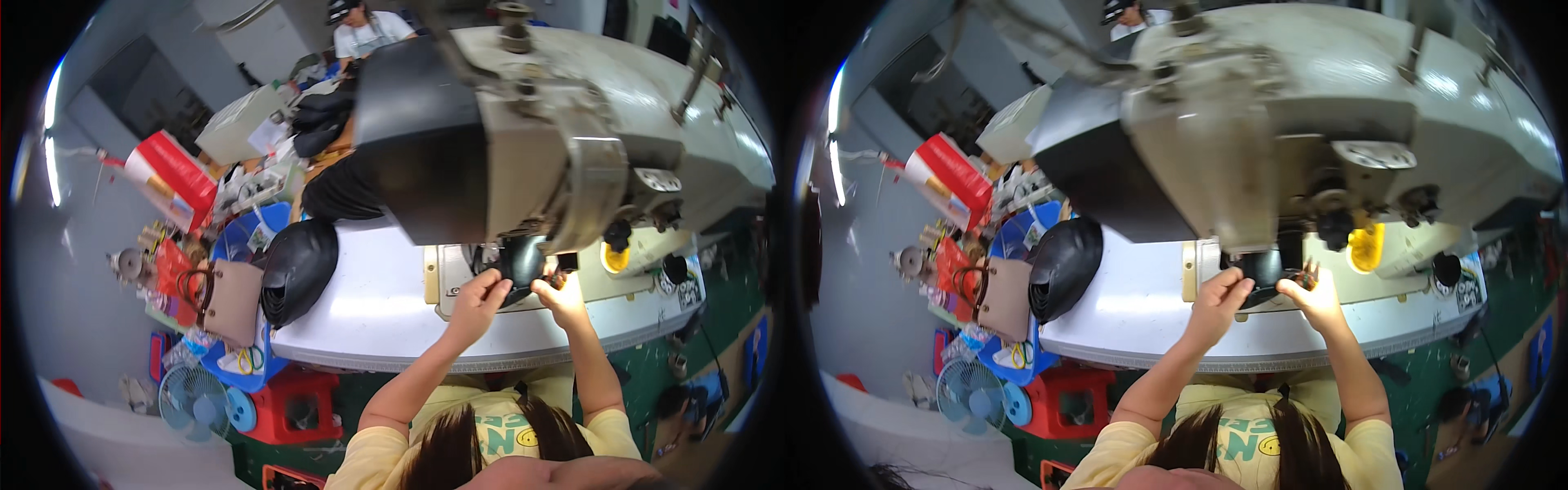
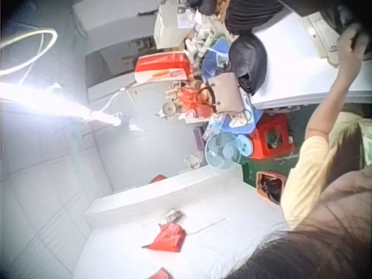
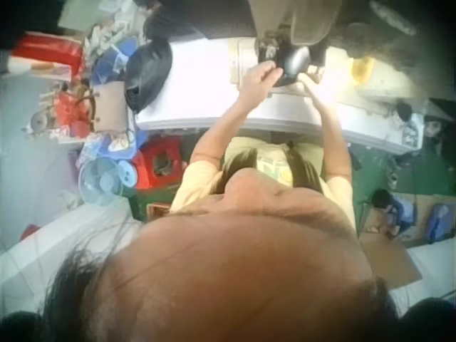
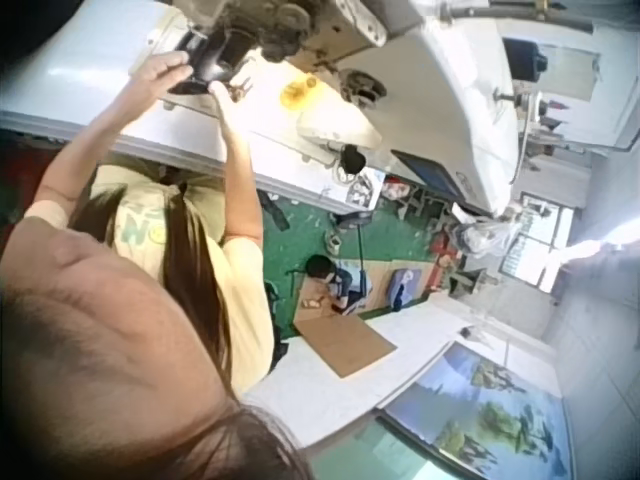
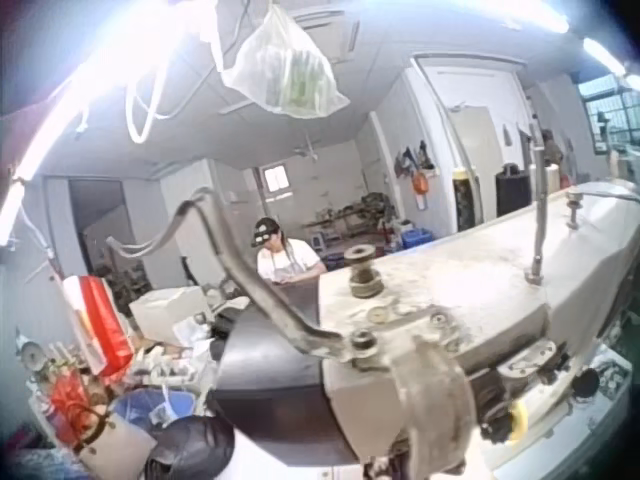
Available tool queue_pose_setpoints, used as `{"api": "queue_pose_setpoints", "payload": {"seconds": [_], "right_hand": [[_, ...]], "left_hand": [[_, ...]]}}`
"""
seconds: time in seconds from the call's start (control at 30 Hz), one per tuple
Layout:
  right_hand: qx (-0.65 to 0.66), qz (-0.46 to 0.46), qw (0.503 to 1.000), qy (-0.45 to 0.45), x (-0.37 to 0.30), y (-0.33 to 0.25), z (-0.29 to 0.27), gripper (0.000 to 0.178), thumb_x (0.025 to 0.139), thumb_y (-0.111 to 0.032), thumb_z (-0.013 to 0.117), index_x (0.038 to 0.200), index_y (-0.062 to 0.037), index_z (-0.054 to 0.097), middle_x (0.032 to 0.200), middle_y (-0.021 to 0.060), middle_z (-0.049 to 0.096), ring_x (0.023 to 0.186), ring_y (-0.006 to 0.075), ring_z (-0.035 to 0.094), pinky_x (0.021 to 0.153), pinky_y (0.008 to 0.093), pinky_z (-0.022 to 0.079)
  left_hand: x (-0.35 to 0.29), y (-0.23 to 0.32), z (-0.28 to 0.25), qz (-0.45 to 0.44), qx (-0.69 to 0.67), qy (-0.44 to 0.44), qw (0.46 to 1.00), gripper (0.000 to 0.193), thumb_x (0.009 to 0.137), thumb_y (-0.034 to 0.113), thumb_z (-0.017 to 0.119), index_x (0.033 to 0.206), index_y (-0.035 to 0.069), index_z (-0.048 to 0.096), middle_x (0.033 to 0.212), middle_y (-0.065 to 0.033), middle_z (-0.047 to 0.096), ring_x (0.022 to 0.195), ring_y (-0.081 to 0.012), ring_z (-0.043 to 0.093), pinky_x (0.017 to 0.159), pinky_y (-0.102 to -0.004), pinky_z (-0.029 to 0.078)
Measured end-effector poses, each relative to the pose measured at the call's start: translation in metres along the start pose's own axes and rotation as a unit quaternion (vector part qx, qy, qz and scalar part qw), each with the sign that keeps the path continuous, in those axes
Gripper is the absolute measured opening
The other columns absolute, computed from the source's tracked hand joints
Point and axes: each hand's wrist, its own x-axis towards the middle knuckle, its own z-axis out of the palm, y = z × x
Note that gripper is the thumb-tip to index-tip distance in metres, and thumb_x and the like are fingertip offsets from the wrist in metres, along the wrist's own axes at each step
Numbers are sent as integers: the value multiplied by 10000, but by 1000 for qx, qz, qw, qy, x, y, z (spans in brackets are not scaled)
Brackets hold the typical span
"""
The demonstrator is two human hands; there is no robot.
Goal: The person operates an industrial sewing machine to stitch black leather pieces, likely shoe uppers or similar components. They repeatedly pick up pieces from a stack, position them under the needle, sew along the edges, and trim excess thread with scissors. Finished pieces are placed aside on the table.
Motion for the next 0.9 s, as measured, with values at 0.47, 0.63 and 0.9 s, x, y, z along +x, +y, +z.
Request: {"api": "queue_pose_setpoints", "payload": {"seconds": [0.47, 0.63, 0.9], "right_hand": [[60, -43, 996, -40, -14, -11, 22, 262, 697, -184, 743, 778, -48, 534, 550, -74, 400, 434, 17, 309, 392, 186, 217], [103, -20, 992, -66, -11, -9, 18, 293, 698, -163, 743, 806, -67, 487, 549, -66, 388, 424, 24, 307, 379, 187, 228], [216, 25, 976, -25, -14, -11, 27, 311, 678, -59, 714, 836, -106, 450, 611, -42, 433, 453, 41, 377, 396, 178, 287]], "left_hand": [[-13, -12, 5, 133, 52, 101, 984, 168, 831, 62, 560, 714, -4, 459, 568, -36, 365, 529, -94, 330, 486, -245, 303], [-10, -19, 7, 150, 46, 105, 982, 188, 824, 68, 566, 695, 0, 447, 571, -61, 383, 526, -124, 340, 490, -265, 307], [-4, -24, 5, 218, 121, 87, 964, 211, 795, 59, 570, 654, 15, 419, 602, -109, 428, 586, -272, 390, 570, -355, 320]]}}
